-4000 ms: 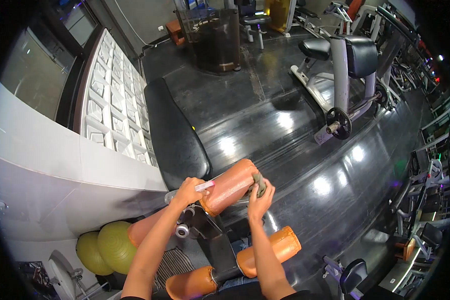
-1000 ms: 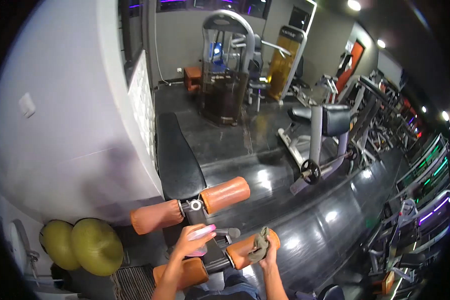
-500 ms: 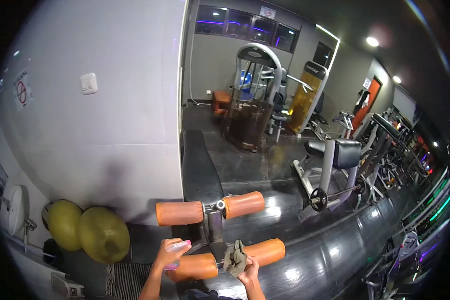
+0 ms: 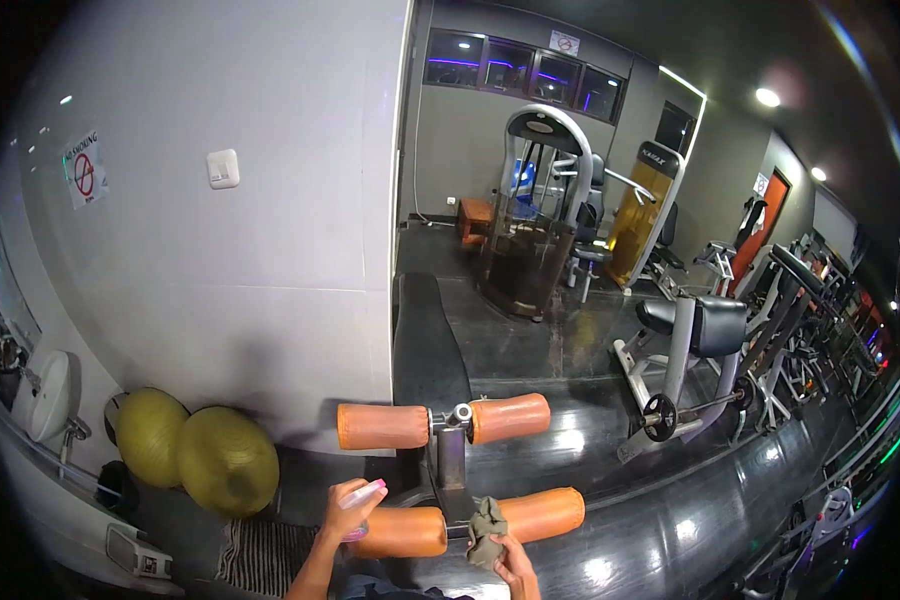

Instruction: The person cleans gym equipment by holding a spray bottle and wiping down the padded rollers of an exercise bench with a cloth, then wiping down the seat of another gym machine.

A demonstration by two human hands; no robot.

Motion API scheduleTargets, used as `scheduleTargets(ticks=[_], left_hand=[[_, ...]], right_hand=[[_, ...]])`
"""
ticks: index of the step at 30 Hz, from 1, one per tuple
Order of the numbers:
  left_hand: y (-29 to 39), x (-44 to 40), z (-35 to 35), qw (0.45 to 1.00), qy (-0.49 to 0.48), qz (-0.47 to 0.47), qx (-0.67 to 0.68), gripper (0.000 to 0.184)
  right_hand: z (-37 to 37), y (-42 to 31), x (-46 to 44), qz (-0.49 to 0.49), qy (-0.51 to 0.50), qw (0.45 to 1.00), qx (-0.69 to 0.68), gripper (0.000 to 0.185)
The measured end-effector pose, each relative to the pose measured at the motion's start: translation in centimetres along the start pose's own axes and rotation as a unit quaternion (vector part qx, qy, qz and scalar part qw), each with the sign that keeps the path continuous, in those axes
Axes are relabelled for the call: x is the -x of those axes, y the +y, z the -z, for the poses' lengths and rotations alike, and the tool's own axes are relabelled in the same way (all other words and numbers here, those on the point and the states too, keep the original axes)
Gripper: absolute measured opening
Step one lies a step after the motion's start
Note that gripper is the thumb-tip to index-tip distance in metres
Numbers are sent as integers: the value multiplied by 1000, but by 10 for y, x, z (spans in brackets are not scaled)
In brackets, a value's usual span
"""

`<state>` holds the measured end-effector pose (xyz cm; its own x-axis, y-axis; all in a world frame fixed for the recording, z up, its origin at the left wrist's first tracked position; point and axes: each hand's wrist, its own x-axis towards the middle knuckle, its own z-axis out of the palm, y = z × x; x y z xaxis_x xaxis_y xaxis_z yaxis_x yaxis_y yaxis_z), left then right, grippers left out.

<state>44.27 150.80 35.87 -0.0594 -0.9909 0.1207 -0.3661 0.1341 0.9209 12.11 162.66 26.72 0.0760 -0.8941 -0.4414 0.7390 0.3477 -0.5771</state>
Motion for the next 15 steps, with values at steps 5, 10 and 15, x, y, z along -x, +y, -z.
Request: scheduleTargets(ticks=[5, 10, 15], left_hand=[[-14, -38, 11, 997, -11, 51, -62, 37], [-48, -103, 17, 989, -71, 69, -106, 40], [-82, -169, 19, 974, -117, 51, -185, 43]], right_hand=[[-50, -35, 15, 6, 131, 959, 251, 54], [-73, -14, -32, 69, 129, 969, 201, 59], [-121, 23, -85, 129, 181, 967, 127, 60]])
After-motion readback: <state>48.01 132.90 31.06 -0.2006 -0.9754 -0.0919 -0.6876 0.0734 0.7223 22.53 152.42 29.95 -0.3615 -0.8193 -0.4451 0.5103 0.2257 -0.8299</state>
